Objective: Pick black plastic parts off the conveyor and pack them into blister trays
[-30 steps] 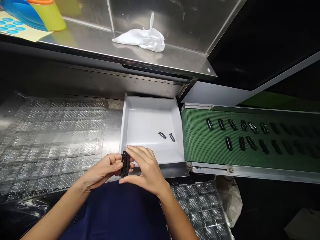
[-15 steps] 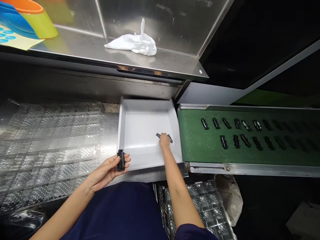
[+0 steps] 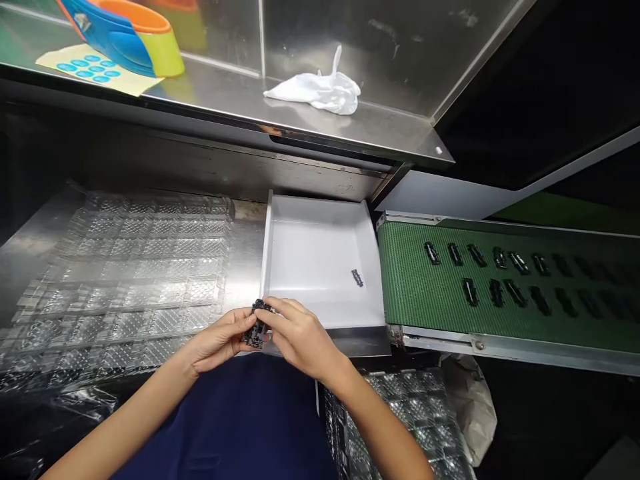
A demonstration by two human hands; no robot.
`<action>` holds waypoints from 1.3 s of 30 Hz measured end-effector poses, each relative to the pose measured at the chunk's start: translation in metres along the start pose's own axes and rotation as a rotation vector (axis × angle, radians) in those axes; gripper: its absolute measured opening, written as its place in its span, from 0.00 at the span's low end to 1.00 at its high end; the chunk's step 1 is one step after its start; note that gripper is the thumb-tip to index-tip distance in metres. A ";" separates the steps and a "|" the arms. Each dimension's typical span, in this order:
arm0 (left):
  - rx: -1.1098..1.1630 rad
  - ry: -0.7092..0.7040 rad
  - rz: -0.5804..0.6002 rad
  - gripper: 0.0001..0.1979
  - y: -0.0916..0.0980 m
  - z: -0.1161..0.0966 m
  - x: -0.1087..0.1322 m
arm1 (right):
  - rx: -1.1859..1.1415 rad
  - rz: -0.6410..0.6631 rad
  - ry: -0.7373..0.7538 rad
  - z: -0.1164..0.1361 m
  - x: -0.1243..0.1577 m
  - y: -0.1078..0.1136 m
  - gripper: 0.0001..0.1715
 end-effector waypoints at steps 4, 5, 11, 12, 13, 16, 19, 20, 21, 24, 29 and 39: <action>-0.049 -0.034 0.040 0.18 -0.002 -0.002 0.006 | -0.143 0.095 -0.132 0.001 0.006 -0.004 0.30; -0.069 -0.047 0.041 0.18 -0.002 -0.003 0.007 | -0.153 0.072 -0.151 0.003 0.007 -0.003 0.32; -0.125 -0.029 0.074 0.23 -0.004 -0.008 0.013 | -0.199 -0.161 -0.244 0.013 0.012 0.006 0.38; -0.132 -0.019 0.085 0.25 -0.006 -0.008 0.014 | -0.203 -0.177 -0.247 0.014 0.013 0.007 0.40; -0.140 -0.009 0.094 0.26 -0.009 -0.008 0.015 | -0.203 -0.182 -0.247 0.015 0.013 0.007 0.41; -0.159 0.013 0.108 0.27 -0.015 -0.007 0.017 | -0.195 -0.179 -0.253 0.016 0.014 0.007 0.44; -0.160 0.017 0.098 0.25 -0.017 -0.005 0.016 | -0.187 -0.197 -0.242 0.013 0.014 0.007 0.44; -0.158 0.017 0.098 0.25 -0.018 -0.005 0.015 | -0.188 -0.201 -0.233 0.013 0.014 0.007 0.43; -0.153 0.018 0.102 0.25 -0.020 -0.005 0.015 | -0.193 -0.204 -0.227 0.012 0.014 0.006 0.43; -0.116 0.026 0.126 0.22 -0.026 -0.005 0.014 | -0.224 -0.228 -0.235 0.007 0.016 0.006 0.43; -0.053 0.068 0.131 0.19 -0.034 -0.004 0.010 | -0.245 -0.250 -0.283 -0.004 0.021 0.008 0.45; -0.080 0.153 0.153 0.15 -0.039 0.004 -0.007 | -0.317 -0.099 -0.330 -0.024 0.026 0.005 0.48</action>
Point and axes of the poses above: each hand's wrist, its own x-axis away from the middle knuckle, its own y-axis out of the back of the hand, z = x × y, the point moved 8 cm from there along -x, towards the middle knuckle, and after that the axes turned 15 degrees about x, right-handed, at the moved point
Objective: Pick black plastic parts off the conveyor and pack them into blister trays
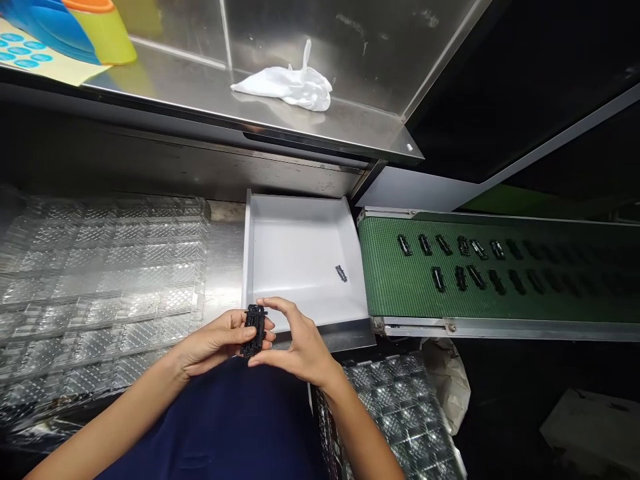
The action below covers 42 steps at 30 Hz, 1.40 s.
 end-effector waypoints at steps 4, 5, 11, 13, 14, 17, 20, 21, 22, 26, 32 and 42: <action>-0.021 -0.003 -0.023 0.12 0.004 -0.002 -0.010 | 0.151 0.098 -0.259 -0.055 -0.015 0.003 0.48; -0.027 -0.017 -0.031 0.12 0.006 -0.003 -0.013 | 0.238 0.097 -0.390 -0.081 -0.020 0.009 0.40; -0.004 -0.050 -0.093 0.11 0.016 -0.010 -0.026 | 0.605 -0.026 -0.990 -0.213 -0.031 0.065 0.18; 0.017 -0.059 -0.105 0.11 0.017 -0.013 -0.027 | 0.644 0.004 -1.057 -0.233 -0.033 0.071 0.18; 0.025 -0.067 -0.103 0.11 0.017 -0.015 -0.027 | 0.652 0.021 -1.055 -0.237 -0.036 0.071 0.18; 0.054 -0.099 -0.109 0.10 0.021 -0.023 -0.026 | 0.627 0.074 -0.911 -0.226 -0.051 0.063 0.16; 0.106 -0.098 -0.140 0.10 0.032 -0.027 -0.023 | 0.533 0.122 -0.609 -0.176 -0.064 0.040 0.13; 0.121 -0.083 -0.141 0.11 0.035 -0.027 -0.022 | 0.495 0.134 -0.499 -0.152 -0.064 0.032 0.13; 0.132 -0.065 -0.135 0.12 0.037 -0.025 -0.021 | 0.457 0.146 -0.400 -0.128 -0.062 0.023 0.13; 0.148 -0.034 -0.104 0.13 0.039 -0.016 -0.015 | 0.346 0.100 0.068 -0.028 -0.040 0.002 0.18; 0.129 -0.105 -0.064 0.15 0.023 -0.008 -0.005 | 0.263 0.171 0.269 0.024 -0.016 0.000 0.32; 0.037 -0.115 -0.014 0.18 0.012 -0.006 0.006 | 0.142 0.001 0.190 0.030 0.000 0.011 0.32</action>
Point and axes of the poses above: each hand's wrist, its own x-axis away from the middle knuckle, its own y-axis out of the back of the hand, z = x × y, the point moved 8 cm from there along -x, towards the middle knuckle, and after that the axes turned 15 degrees about x, right-handed, at the moved point
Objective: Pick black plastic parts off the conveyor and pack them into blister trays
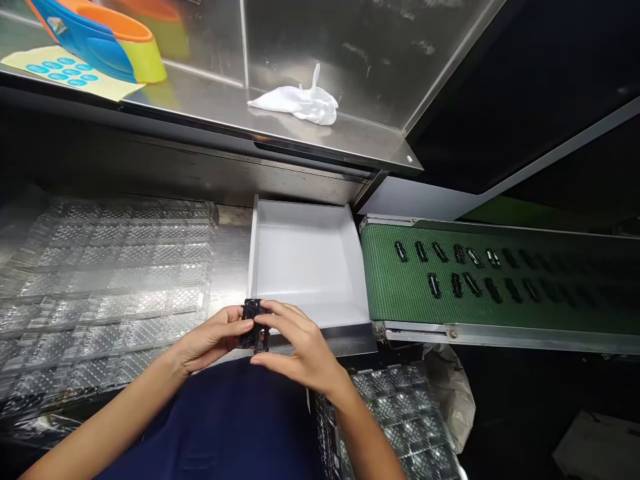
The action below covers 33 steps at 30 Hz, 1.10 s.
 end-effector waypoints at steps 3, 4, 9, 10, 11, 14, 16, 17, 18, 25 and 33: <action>0.037 0.029 -0.002 0.18 -0.003 0.003 0.002 | -0.081 -0.107 -0.001 -0.001 0.003 0.007 0.38; 0.048 0.037 -0.002 0.18 -0.005 0.004 0.003 | -0.117 -0.134 -0.022 -0.004 0.004 0.008 0.40; 0.076 0.026 0.003 0.17 -0.011 0.005 0.002 | -0.287 -0.239 -0.131 -0.021 0.010 -0.002 0.43; 0.085 0.014 -0.008 0.17 -0.010 0.005 0.000 | -0.338 -0.264 -0.129 -0.022 0.010 -0.005 0.43; 0.093 0.006 -0.021 0.17 -0.010 0.004 -0.002 | -0.385 -0.289 -0.118 -0.023 0.009 -0.007 0.44; 0.116 0.002 -0.046 0.19 -0.009 0.003 -0.007 | -0.424 -0.362 -0.077 -0.025 0.007 -0.008 0.45; 0.114 -0.008 -0.034 0.18 -0.011 -0.001 -0.010 | -0.330 -0.389 -0.060 -0.024 0.006 -0.003 0.47; 0.111 -0.019 -0.026 0.18 -0.011 -0.004 -0.010 | -0.257 -0.389 -0.053 -0.023 0.005 0.001 0.48; 0.107 -0.029 -0.019 0.17 -0.011 -0.006 -0.010 | -0.171 -0.380 -0.042 -0.020 0.005 0.005 0.49; 0.101 0.008 0.032 0.15 -0.016 -0.009 -0.006 | 0.139 -0.333 0.037 -0.003 0.004 0.022 0.46; 0.132 0.095 0.133 0.18 -0.020 0.004 -0.004 | 0.028 -0.340 0.059 -0.003 0.004 0.016 0.45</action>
Point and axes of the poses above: each hand's wrist, its own x-axis away from the middle knuckle, its own y-axis out of the back of the hand, z = x × y, the point moved 8 cm from there along -x, towards the middle knuckle, and after that the axes turned 15 degrees about x, right-handed, at the moved point
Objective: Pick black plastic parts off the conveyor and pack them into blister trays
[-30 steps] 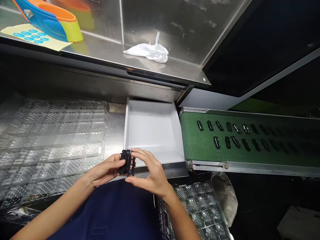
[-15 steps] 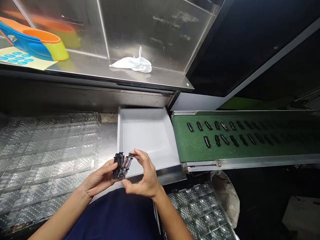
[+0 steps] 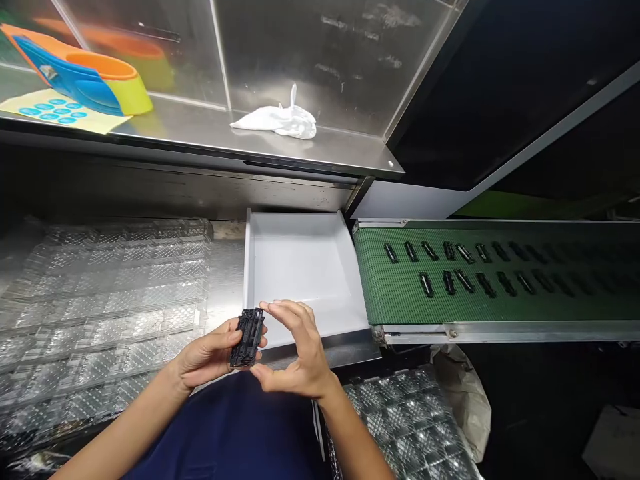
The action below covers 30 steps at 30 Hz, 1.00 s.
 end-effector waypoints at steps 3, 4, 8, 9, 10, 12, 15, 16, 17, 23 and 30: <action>0.006 0.009 0.022 0.18 -0.001 0.001 0.000 | -0.010 -0.008 0.016 0.001 0.000 0.001 0.45; 0.009 0.010 0.026 0.18 -0.002 0.001 0.000 | -0.029 -0.013 0.019 0.001 0.000 0.001 0.45; 0.016 0.014 0.033 0.17 -0.005 0.000 0.001 | -0.019 -0.008 0.014 0.002 -0.002 0.001 0.43; 0.016 0.015 0.031 0.16 -0.006 -0.001 0.001 | 0.010 0.000 0.014 0.003 -0.003 0.001 0.43; 0.016 0.017 0.028 0.16 -0.006 -0.001 0.001 | 0.039 0.008 0.017 0.003 -0.004 0.001 0.43; 0.012 0.019 0.020 0.16 -0.006 -0.002 0.001 | 0.072 0.020 0.032 0.004 -0.006 0.002 0.43; 0.006 0.020 0.010 0.17 -0.008 -0.002 0.000 | 0.070 0.033 0.048 0.002 -0.006 0.003 0.43; 0.005 0.022 0.008 0.16 -0.009 -0.002 0.000 | 0.059 0.036 0.047 0.001 -0.006 0.003 0.42; 0.003 0.023 0.003 0.15 -0.010 -0.001 0.000 | 0.048 0.037 0.043 0.000 -0.005 0.003 0.42; -0.052 -0.003 -0.051 0.16 -0.014 -0.005 -0.003 | 0.067 -0.009 0.041 -0.001 -0.004 0.006 0.42; -0.092 0.016 -0.057 0.22 -0.008 -0.008 -0.006 | 0.170 0.038 0.074 -0.003 -0.008 0.003 0.40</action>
Point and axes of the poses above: each hand's wrist, its own x-axis away from the middle knuckle, its own y-axis out of the back of the hand, z = x × y, the point moved 8 cm from there along -x, towards the middle knuckle, and after that the axes turned 15 degrees about x, right-handed, at the moved point
